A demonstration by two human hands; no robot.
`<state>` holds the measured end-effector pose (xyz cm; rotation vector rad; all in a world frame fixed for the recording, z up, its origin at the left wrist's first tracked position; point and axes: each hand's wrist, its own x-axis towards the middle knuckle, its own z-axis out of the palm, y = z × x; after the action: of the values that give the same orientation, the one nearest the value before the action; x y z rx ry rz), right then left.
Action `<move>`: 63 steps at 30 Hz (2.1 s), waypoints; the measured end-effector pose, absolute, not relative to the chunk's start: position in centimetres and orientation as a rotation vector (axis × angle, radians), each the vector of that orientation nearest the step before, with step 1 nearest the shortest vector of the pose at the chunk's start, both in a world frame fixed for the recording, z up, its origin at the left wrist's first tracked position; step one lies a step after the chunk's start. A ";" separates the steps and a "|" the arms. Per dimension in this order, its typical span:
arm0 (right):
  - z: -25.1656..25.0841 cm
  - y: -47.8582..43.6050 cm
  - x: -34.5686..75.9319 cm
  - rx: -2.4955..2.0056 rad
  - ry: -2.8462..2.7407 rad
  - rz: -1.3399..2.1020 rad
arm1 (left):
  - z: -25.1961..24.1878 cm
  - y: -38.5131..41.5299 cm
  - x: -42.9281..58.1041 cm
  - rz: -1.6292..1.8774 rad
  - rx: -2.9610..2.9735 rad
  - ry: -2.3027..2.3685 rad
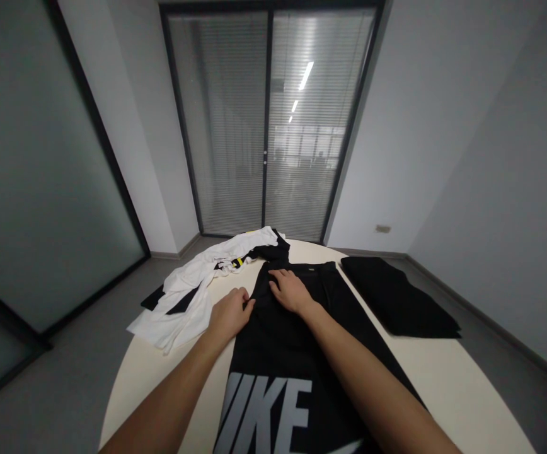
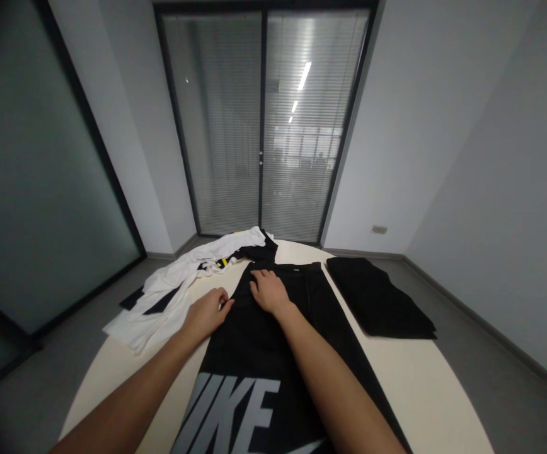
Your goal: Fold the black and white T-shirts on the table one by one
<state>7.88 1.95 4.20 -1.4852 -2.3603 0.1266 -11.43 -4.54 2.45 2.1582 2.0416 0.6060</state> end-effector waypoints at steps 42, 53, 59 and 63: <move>3.8 2.8 8.9 -1.526 -1.549 1.291 | 2.3 -7.8 -4.9 1.238 1.603 0.875; 2.6 2.9 11.7 -1.126 -1.175 1.509 | 2.4 -9.3 -5.0 0.908 2.362 1.036; 1.8 3.5 12.5 -1.105 -1.084 1.415 | 4.2 -11.7 -2.9 0.782 2.513 1.314; 1.5 3.3 13.3 -1.204 -1.204 1.340 | 6.1 -13.3 -1.9 0.360 2.530 1.630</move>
<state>13.30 3.27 1.46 -1.2044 -1.2038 1.3403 -1.94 -13.30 6.06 2.5298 1.6303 0.3598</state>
